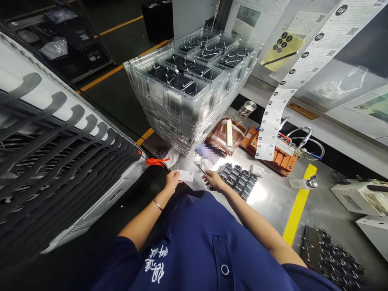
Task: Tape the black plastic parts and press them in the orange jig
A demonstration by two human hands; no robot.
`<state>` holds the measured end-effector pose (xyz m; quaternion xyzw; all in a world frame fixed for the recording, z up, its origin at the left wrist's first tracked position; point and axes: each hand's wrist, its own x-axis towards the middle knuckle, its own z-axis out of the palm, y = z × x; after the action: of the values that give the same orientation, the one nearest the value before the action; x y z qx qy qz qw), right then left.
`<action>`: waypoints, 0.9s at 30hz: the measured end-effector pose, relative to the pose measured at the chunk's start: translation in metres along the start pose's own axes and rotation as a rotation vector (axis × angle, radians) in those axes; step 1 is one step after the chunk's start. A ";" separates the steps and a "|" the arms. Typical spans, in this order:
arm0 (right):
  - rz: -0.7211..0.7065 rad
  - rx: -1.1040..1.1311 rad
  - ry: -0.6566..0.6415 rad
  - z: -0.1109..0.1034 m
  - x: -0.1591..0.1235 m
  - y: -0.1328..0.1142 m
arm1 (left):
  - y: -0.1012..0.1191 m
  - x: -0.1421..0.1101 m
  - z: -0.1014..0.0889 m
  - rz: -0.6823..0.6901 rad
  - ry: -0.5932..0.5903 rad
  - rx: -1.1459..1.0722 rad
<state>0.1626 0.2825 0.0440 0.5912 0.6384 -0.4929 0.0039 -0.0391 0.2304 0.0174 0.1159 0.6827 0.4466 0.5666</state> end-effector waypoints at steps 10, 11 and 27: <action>-0.148 -0.176 0.049 0.000 0.025 -0.041 | -0.015 -0.007 -0.005 -0.026 0.132 -0.055; -0.164 -0.198 0.082 -0.018 0.022 -0.043 | -0.015 -0.007 0.001 -0.029 0.121 -0.056; 0.360 -0.588 1.078 -0.521 -0.045 -0.003 | -0.026 -0.046 0.055 0.001 0.211 0.059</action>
<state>0.4744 0.5793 0.3402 0.8285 0.5498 0.0777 -0.0730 0.0338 0.2109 0.0311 0.0854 0.7515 0.4362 0.4875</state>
